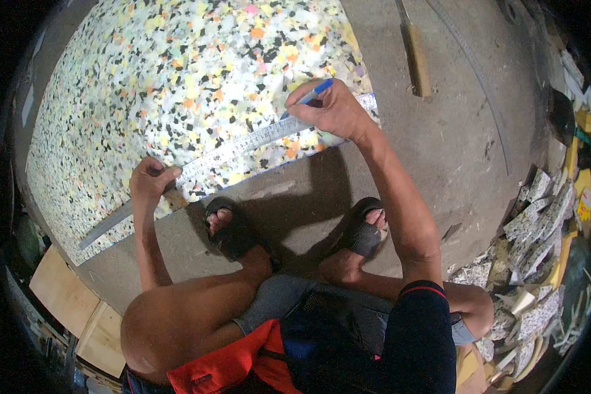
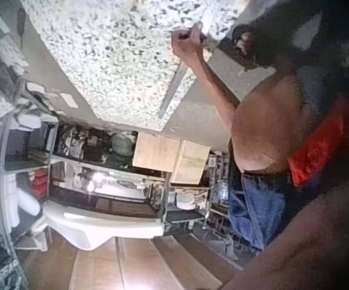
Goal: The person measures and marks a speckled composite panel with a metal ruler and pen, then uses a chisel and hammer to score and split the panel along the marked line. The person repeats this process on multiple panels, separating them into smaller pieces.
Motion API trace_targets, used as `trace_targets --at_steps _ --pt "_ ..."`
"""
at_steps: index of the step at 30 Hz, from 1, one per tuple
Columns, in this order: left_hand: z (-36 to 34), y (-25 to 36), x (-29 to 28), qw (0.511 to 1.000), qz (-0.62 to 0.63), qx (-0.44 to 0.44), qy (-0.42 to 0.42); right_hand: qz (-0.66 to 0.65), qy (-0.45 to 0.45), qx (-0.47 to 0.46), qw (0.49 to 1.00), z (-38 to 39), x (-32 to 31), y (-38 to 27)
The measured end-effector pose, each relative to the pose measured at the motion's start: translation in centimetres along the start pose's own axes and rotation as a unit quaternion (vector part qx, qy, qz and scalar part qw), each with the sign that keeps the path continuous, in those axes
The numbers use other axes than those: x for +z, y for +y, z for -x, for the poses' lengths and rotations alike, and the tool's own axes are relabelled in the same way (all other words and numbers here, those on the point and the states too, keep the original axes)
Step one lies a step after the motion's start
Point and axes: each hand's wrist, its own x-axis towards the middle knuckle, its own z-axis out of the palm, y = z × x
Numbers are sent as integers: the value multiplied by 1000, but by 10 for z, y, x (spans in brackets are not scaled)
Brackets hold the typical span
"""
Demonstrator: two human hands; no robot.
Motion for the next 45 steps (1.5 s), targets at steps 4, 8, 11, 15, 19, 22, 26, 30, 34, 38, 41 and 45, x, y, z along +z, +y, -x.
trace_targets --at_steps 4,8,11,15,19,22,26,30,34,38,41,45 --pt "1 2 0 1000 17 -1 -3 -13 -2 -7 1000 1 1 -1" --pt "-3 5 2 1000 3 16 8 -11 -4 -21 1000 -6 -1 4" --pt "-3 4 3 1000 0 18 11 -12 -4 -24 1000 -6 0 6" --pt "-3 7 3 1000 3 5 7 6 26 -37 999 -5 1 9" --pt "-3 7 1 1000 -6 16 9 1 46 -25 999 -5 5 8" --pt "-4 3 2 1000 -2 19 11 -3 42 -34 999 -5 6 11" --pt "-1 13 3 1000 -11 17 15 9 26 -37 999 -4 3 10" --pt "-4 7 3 999 -1 36 18 0 65 -21 998 -3 7 7" --pt "-4 9 3 999 -34 23 19 0 66 -23 998 -2 7 12" --pt "-3 11 1 998 -63 7 22 18 60 -11 998 -4 7 9" --pt "-5 3 1 997 -73 19 24 -42 90 11 995 -2 13 -2" --pt "-5 13 0 995 -98 11 23 -91 114 32 989 1 21 -15"
